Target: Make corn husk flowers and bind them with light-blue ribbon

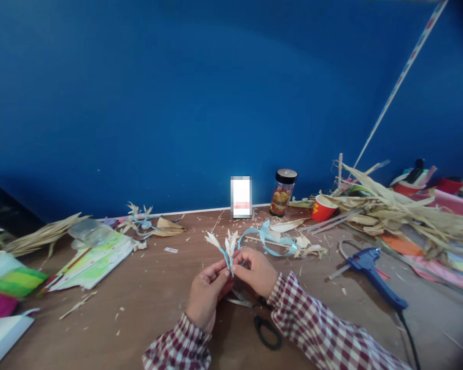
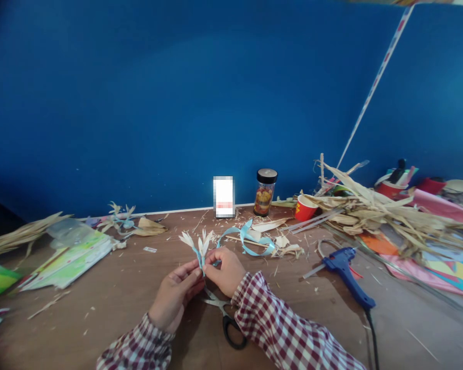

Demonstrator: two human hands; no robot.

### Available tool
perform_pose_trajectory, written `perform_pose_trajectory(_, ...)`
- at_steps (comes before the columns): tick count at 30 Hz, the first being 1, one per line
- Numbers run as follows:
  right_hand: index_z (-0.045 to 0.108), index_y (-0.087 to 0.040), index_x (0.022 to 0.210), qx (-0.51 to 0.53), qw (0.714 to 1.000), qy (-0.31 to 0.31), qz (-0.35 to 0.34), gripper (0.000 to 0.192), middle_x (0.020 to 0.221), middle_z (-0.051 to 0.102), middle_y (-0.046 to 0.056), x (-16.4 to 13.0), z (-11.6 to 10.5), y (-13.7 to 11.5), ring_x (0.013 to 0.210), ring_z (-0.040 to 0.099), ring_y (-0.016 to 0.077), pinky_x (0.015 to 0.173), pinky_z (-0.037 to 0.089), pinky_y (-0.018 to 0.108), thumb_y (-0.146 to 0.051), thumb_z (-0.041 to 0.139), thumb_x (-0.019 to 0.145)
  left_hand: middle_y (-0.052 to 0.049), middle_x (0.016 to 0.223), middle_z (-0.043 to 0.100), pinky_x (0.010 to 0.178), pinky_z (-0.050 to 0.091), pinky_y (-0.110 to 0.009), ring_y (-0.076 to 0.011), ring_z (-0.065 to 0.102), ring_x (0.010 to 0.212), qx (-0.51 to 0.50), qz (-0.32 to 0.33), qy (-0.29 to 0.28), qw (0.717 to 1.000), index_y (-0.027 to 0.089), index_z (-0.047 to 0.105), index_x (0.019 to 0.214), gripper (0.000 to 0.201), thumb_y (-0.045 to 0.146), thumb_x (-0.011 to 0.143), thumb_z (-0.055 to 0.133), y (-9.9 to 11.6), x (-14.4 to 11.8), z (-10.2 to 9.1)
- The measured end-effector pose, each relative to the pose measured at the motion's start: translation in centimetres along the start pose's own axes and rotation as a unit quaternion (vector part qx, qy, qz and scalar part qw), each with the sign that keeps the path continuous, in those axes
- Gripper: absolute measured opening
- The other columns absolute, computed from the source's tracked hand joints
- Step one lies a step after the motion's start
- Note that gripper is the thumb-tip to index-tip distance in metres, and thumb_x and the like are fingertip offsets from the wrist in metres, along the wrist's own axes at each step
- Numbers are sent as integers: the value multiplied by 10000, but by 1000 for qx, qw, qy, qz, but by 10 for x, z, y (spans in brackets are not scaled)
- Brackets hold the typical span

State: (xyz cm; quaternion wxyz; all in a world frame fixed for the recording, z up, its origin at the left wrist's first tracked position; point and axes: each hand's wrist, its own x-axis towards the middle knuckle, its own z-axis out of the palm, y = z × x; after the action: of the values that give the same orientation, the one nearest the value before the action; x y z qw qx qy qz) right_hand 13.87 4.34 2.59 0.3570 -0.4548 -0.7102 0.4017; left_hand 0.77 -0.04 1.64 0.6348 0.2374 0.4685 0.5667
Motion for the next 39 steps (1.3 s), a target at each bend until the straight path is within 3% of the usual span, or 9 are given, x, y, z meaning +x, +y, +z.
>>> perform_pose_trajectory(7, 575, -153, 759, 15, 998, -32, 44, 121, 630, 604, 3, -1, 3, 8, 549, 544, 119, 527, 407, 220, -266, 536, 743, -63, 842, 699, 653, 507, -209, -117, 626, 694, -24, -2, 1, 1000, 136, 666, 912, 317, 174, 603, 726, -1, 1, 0)
perform_pose_trajectory(13, 585, -153, 746, 16, 998, -24, 50, 115, 634, 607, 12, 0, 2, 3, 559, 548, 124, 538, 417, 225, -262, 555, 725, -70, 837, 706, 694, 503, -222, -134, 635, 736, -39, 8, -22, 999, 126, 649, 924, 377, 126, 560, 746, -1, 1, 2)
perform_pose_trajectory(24, 573, -144, 749, 89, 994, -33, 61, 138, 587, 572, 2, 1, 3, 1, 537, 543, 118, 542, 432, 225, -277, 538, 745, -97, 822, 707, 676, 509, -228, -144, 647, 702, -42, 18, -13, 999, 97, 641, 920, 388, 136, 551, 754, -1, 1, 1)
perform_pose_trajectory(39, 546, -155, 724, 80, 995, -32, 59, 86, 607, 567, 1, 0, 5, 2, 548, 531, 116, 542, 427, 229, -238, 532, 738, -73, 773, 704, 680, 511, -221, -129, 642, 689, -43, 21, -11, 999, 102, 649, 880, 348, 144, 551, 757, -4, 2, 1)
